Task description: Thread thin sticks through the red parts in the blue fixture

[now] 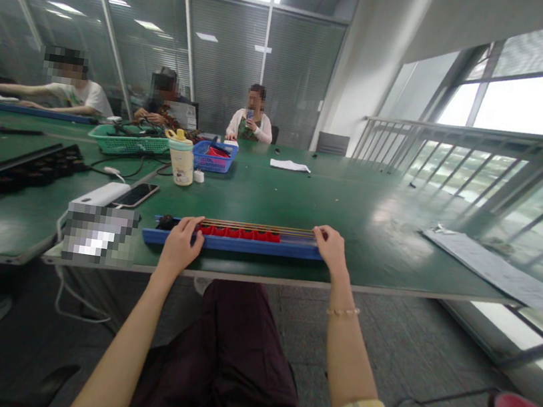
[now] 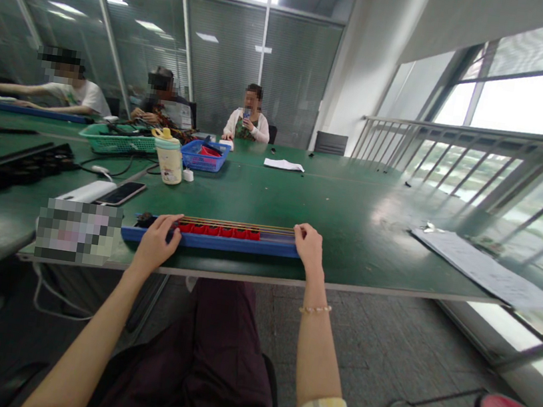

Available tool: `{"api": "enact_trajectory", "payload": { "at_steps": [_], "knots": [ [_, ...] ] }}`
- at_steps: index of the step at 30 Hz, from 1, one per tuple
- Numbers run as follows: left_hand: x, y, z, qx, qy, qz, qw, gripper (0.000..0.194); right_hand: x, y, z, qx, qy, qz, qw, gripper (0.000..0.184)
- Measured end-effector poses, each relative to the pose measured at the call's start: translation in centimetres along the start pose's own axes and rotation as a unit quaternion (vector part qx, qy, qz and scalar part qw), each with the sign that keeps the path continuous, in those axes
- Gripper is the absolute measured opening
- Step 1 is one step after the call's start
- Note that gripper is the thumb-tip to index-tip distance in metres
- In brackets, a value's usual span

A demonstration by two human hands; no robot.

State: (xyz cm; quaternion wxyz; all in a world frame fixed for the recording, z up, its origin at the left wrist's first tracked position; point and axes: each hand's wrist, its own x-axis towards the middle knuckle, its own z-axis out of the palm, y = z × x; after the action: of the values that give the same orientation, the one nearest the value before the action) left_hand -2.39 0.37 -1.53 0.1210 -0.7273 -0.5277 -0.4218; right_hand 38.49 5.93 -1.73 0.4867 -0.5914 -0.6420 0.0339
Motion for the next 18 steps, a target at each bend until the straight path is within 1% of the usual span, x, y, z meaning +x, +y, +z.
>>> {"api": "enact_trajectory", "payload": {
  "at_steps": [5, 10, 15, 18],
  "knots": [
    [0.01, 0.08, -0.03, 0.000, 0.001, -0.001, 1.000, 0.039, 0.17, 0.04, -0.26, 0.037, 0.013, 0.028, 0.999, 0.039],
    [-0.01, 0.00, 0.00, 0.003, 0.001, -0.004, 1.000, 0.038, 0.18, 0.10, -0.31, 0.057, -0.002, 0.050, 0.997, 0.035],
    [-0.04, -0.10, 0.02, 0.004, -0.001, -0.005, 1.000, 0.039, 0.11, -0.06, -0.32, 0.067, -0.003, 0.045, 0.997, 0.035],
    [-0.01, -0.10, 0.01, 0.004, -0.001, -0.003, 1.000, 0.038, 0.08, -0.07, -0.42, 0.080, -0.014, 0.033, 0.996, 0.036]
  ]
}}
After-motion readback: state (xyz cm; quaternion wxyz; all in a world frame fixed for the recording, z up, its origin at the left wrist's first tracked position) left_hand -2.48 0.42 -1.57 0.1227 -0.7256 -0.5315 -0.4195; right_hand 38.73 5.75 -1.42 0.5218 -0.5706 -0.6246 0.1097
